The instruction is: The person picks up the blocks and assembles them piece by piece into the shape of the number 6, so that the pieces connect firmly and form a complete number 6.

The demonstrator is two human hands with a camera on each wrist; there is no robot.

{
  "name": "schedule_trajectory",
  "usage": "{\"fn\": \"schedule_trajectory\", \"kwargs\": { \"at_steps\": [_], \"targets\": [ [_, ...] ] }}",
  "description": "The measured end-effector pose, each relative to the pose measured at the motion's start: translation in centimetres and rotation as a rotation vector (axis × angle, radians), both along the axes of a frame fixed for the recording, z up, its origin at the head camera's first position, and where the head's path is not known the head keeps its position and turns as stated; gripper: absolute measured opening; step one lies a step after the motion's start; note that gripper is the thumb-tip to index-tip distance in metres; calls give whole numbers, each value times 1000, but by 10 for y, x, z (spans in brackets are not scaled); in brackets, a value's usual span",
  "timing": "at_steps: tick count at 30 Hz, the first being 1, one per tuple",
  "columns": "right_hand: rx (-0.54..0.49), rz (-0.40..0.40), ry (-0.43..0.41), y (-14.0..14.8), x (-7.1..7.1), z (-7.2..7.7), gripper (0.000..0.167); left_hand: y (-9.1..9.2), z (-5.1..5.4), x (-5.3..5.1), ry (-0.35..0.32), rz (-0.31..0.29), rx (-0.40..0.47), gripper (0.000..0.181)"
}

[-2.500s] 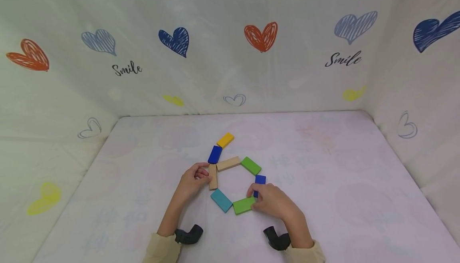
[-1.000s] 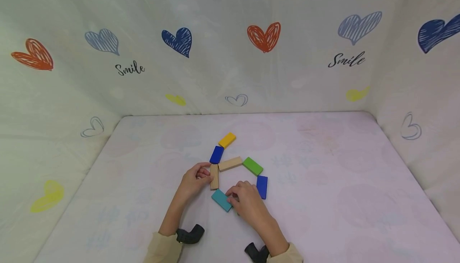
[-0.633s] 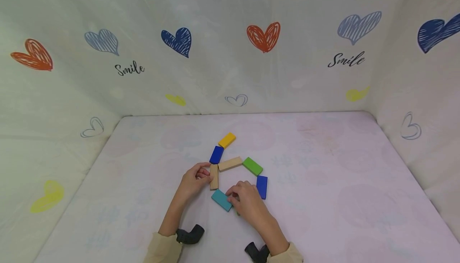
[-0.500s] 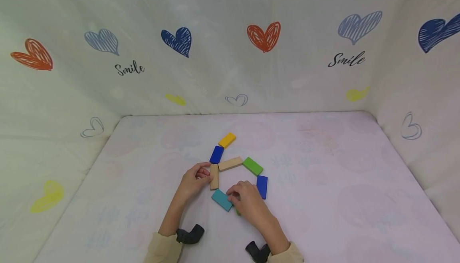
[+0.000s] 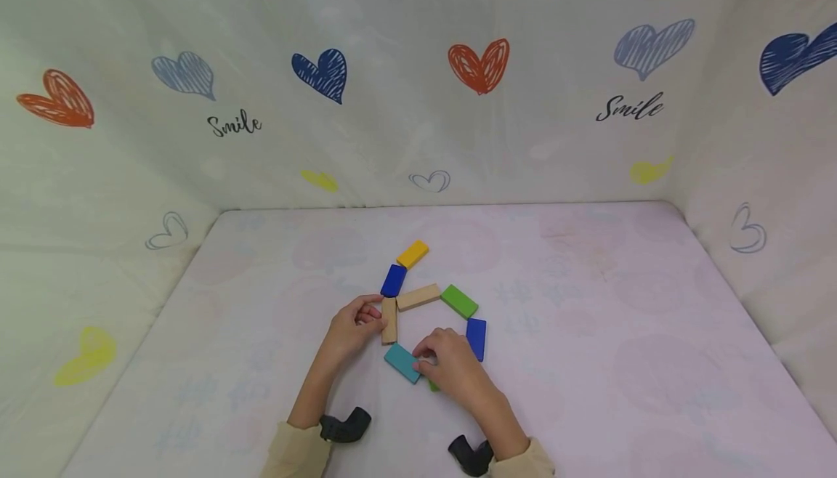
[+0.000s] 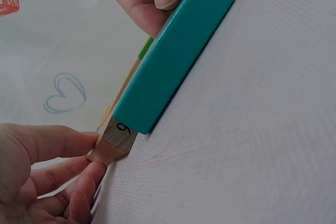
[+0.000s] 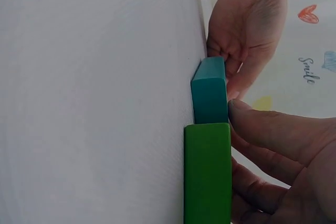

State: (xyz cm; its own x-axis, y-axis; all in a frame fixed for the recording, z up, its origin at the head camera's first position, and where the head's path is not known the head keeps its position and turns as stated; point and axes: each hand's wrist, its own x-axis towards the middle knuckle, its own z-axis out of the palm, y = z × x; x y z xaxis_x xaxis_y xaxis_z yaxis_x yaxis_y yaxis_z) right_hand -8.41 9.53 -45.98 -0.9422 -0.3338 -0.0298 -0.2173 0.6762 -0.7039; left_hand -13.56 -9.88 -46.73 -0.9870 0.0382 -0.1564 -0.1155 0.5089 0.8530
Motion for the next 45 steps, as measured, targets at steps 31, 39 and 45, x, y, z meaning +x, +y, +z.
{"fn": "schedule_trajectory", "kwargs": {
  "at_steps": [31,39,45],
  "targets": [
    [-101,-232,127,62,-10,17,16,-3,-2,2,15,56,60,41],
    [-99,-236,117,69,-9,25,18,-2,20,10,197,61,110,35],
    [12,14,0,65,-3,29,23,0,47,24,262,33,138,33]
  ]
}}
